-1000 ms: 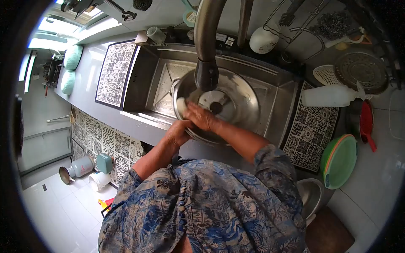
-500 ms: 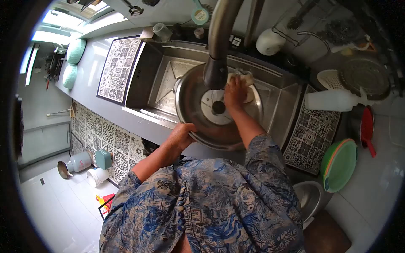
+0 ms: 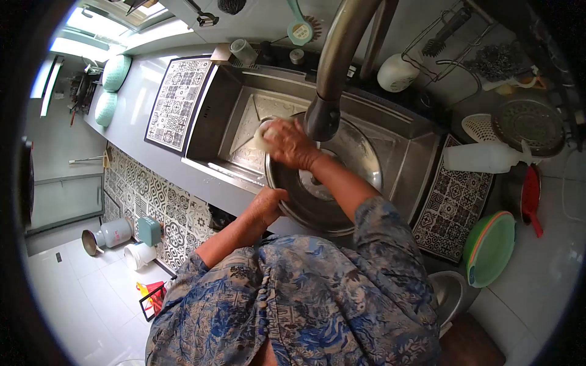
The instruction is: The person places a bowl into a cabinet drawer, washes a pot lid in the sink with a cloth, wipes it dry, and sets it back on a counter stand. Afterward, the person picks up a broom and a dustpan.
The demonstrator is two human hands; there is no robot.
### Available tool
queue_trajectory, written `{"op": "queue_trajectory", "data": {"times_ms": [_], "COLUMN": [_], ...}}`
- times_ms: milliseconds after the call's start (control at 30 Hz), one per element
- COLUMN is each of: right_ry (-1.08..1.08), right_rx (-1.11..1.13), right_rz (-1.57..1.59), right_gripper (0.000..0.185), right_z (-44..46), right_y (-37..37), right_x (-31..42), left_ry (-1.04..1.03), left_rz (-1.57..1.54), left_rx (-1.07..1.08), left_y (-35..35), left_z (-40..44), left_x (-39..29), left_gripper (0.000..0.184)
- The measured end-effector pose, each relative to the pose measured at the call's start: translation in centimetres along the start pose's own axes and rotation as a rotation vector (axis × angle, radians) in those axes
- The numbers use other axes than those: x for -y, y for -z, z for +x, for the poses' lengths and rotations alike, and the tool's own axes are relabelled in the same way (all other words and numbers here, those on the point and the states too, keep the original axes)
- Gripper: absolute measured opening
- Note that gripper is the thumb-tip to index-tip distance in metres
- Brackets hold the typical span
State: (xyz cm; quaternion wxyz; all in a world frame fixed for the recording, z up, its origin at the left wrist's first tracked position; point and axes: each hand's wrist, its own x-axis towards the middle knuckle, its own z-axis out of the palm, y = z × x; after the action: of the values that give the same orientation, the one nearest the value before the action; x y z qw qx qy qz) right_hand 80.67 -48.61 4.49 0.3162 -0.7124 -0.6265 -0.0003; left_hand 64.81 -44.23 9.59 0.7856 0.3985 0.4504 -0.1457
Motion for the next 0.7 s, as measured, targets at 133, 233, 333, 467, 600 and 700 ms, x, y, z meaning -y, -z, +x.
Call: {"op": "queue_trajectory", "data": {"times_ms": [133, 233, 333, 467, 600, 700], "right_ry": [-0.196, -0.465, -0.567, -0.841, -1.501, -1.774], "right_rx": [-0.190, -0.240, 0.003, -0.007, -0.181, -0.520], "right_rz": [-0.041, 0.185, -0.265, -0.026, 0.465, 0.826], "right_gripper": [0.041, 0.038, 0.049, 0.060, 0.061, 0.056], "right_z": [-0.5, -3.0, -9.9, -15.4, -12.3, -10.6], "right_y": [-4.5, -4.5, -6.9, -8.6, -4.3, -4.3], "right_x": [-7.2, -11.4, -18.3, -17.9, -5.7, -1.6], "left_ry": [-0.041, -0.078, -0.135, -0.147, -0.274, -0.379], "left_rz": [-0.133, -0.207, -0.301, -0.363, -0.315, -0.316], "left_rx": [0.011, -0.008, -0.048, -0.226, -0.252, -0.325], "left_y": [-0.9, -0.3, 0.7, 1.8, 1.7, 0.4], "left_z": [-2.0, -2.9, -2.6, -1.6, -0.2, -0.8], "left_x": [-0.9, -0.9, -1.0, -0.9, -0.8, -0.9], "left_gripper": [0.033, 0.030, 0.031, 0.031, 0.034, 0.031]}}
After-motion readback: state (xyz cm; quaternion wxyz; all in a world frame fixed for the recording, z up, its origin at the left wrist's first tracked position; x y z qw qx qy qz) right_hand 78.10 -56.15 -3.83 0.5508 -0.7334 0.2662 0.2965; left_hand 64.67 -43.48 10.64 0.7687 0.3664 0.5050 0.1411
